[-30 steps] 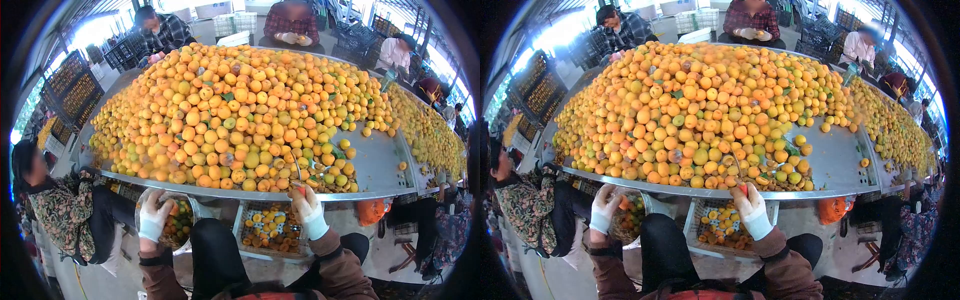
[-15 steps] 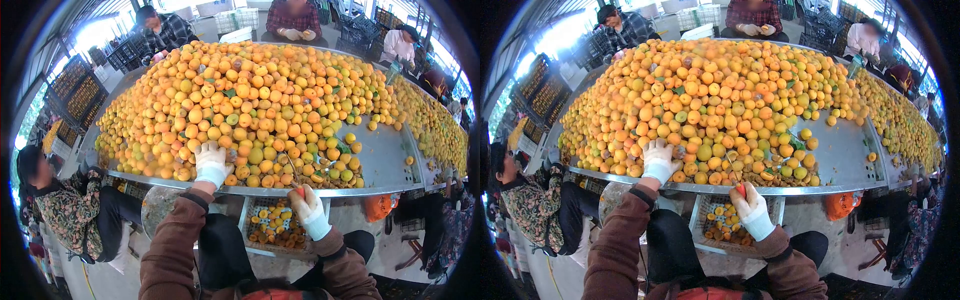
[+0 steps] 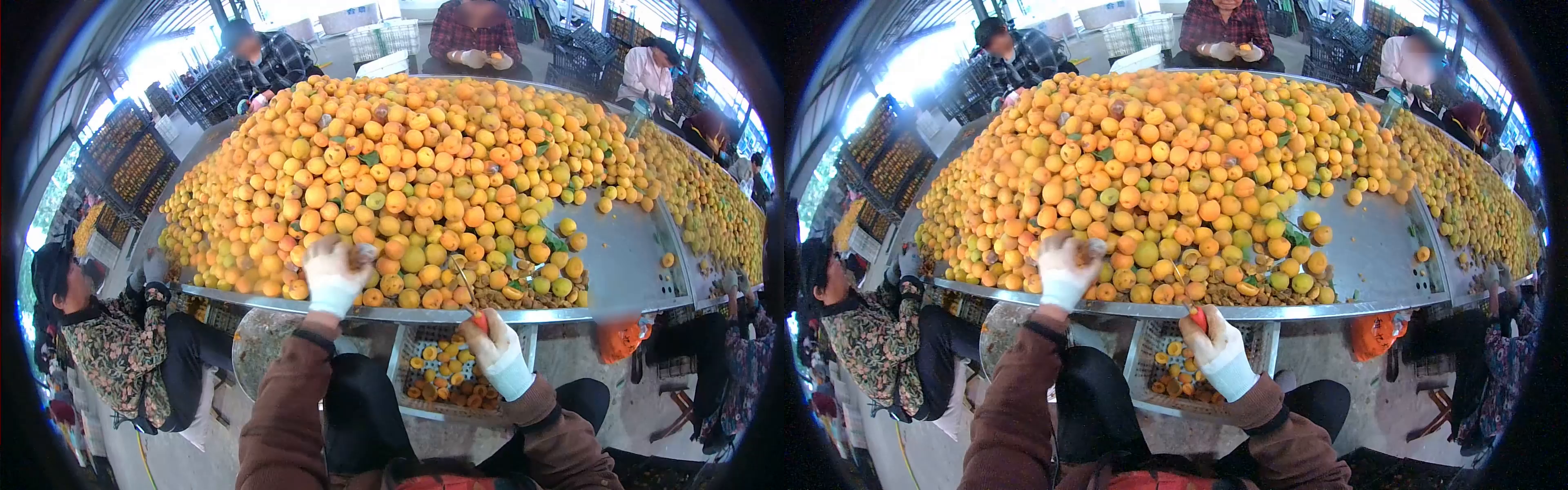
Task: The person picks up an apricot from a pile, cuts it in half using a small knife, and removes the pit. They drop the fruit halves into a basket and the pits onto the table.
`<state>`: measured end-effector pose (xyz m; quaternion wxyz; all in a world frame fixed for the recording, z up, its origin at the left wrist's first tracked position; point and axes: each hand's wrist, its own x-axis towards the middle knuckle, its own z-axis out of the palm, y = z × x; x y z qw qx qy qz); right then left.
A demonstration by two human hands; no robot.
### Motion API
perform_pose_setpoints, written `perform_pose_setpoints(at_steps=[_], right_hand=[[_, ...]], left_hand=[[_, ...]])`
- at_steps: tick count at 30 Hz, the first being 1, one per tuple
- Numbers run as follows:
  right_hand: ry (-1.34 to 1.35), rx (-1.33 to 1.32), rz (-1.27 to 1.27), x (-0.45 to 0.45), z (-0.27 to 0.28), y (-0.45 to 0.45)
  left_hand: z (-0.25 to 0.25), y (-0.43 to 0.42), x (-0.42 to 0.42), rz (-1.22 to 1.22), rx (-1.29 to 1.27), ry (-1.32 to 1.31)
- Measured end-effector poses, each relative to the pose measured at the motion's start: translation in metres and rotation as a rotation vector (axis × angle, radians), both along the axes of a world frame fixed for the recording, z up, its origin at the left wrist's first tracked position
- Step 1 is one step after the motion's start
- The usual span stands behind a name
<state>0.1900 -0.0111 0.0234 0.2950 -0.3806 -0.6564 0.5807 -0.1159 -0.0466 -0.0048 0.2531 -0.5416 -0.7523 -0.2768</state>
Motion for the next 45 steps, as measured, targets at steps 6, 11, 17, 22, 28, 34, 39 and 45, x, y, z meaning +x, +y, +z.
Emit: perform_pose_setpoints(at_steps=[6, 11, 17, 22, 28, 34, 39, 45], right_hand=[[-0.006, 0.241, 0.000, 0.011, -0.014, 0.014], [-0.047, -0.071, -0.074, 0.004, -0.007, 0.026], [-0.015, 0.175, -0.095, 0.006, -0.005, 0.031], [0.074, 0.206, -0.164, 0.019, -0.009, 0.042], [-0.075, 0.811, -0.139, 0.028, -0.018, 0.050], [-0.050, 0.700, -0.051, 0.038, -0.028, 0.049], [0.225, -0.149, -0.062, 0.019, -0.006, 0.039], [0.194, -0.096, -0.023, 0.013, -0.015, 0.033]], left_hand=[[0.058, -0.121, -0.030, 0.310, -0.219, 0.070], [0.072, -0.124, -0.013, 0.115, -0.459, -0.589], [0.045, 0.006, 0.062, -0.500, -0.593, -0.192], [0.010, 0.069, 0.071, -0.362, -0.898, 0.088], [-0.014, 0.086, 0.076, -0.331, -0.892, 0.193], [0.045, 0.048, 0.086, -0.545, -0.400, -1.051], [0.035, 0.036, 0.130, -0.851, -0.105, -0.567], [-0.019, 0.030, 0.144, -0.641, -0.114, -0.800]])
